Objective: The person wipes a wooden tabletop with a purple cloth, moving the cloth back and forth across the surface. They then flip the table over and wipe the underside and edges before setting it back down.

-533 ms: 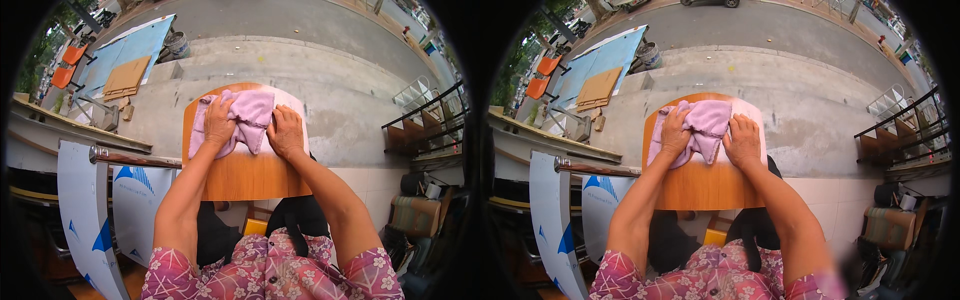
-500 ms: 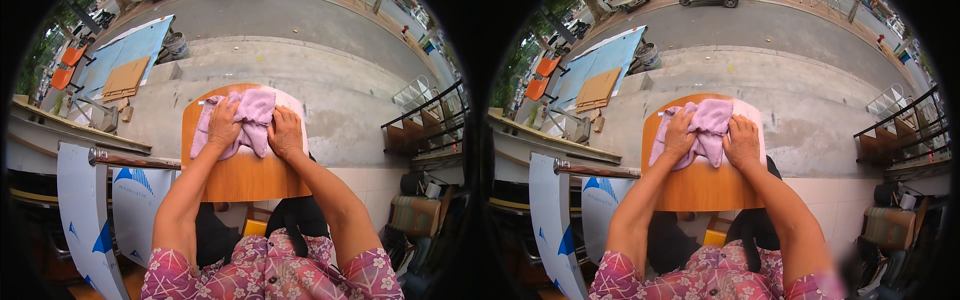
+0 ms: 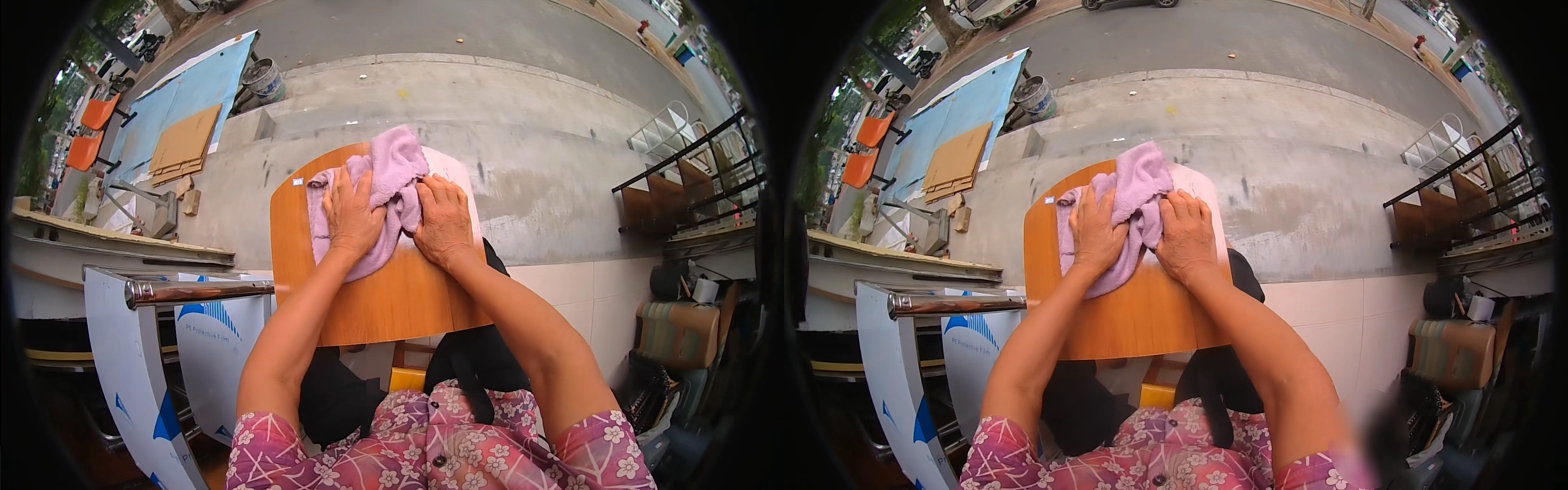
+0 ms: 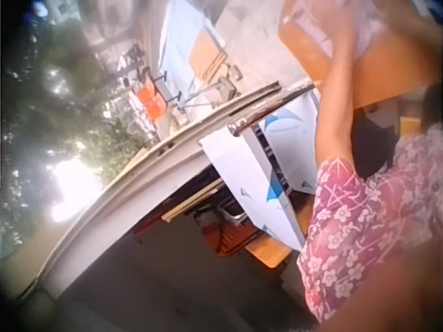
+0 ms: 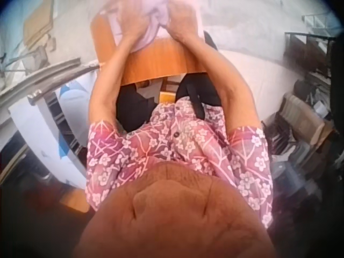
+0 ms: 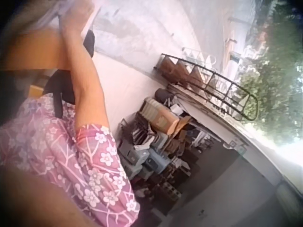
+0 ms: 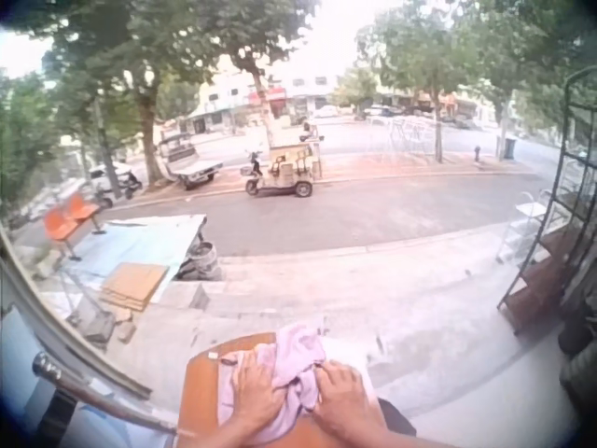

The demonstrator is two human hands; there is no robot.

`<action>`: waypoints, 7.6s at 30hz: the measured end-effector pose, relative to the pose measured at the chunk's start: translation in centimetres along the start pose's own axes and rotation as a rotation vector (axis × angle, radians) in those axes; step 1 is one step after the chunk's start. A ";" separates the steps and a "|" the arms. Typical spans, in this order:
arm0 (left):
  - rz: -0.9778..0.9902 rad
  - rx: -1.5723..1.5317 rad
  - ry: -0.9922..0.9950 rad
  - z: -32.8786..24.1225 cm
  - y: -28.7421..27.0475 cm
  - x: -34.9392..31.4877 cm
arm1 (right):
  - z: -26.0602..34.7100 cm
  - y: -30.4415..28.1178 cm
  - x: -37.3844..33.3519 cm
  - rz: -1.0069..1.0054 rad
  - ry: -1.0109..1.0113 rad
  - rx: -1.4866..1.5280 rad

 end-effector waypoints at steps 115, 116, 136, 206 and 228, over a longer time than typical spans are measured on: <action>-0.118 0.182 -0.054 0.3 -0.3 0.5 | 0.4 -0.4 0.3 0.003 -0.009 0.010; -0.119 0.183 -0.062 0.3 0.0 1.1 | 0.3 -0.5 0.4 -0.001 -0.015 0.008; 0.016 0.100 0.030 -3.9 -6.0 -11.6 | -0.7 0.9 -0.2 0.014 -0.061 -0.099; -0.009 0.139 0.025 -0.4 -8.2 -13.2 | 0.1 -0.1 0.1 -0.006 -0.010 -0.012; -0.104 0.280 -0.038 7.2 -8.3 -9.2 | 0.1 0.1 -0.1 0.019 0.009 -0.028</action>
Point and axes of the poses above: each hand's wrist, its own x-axis towards the middle knuckle, its own y-axis out of the palm, z = x × y, the point moved 5 cm from there along x, towards the middle knuckle, and after that the axes turned 9 degrees about -z, right-handed, at the moved point
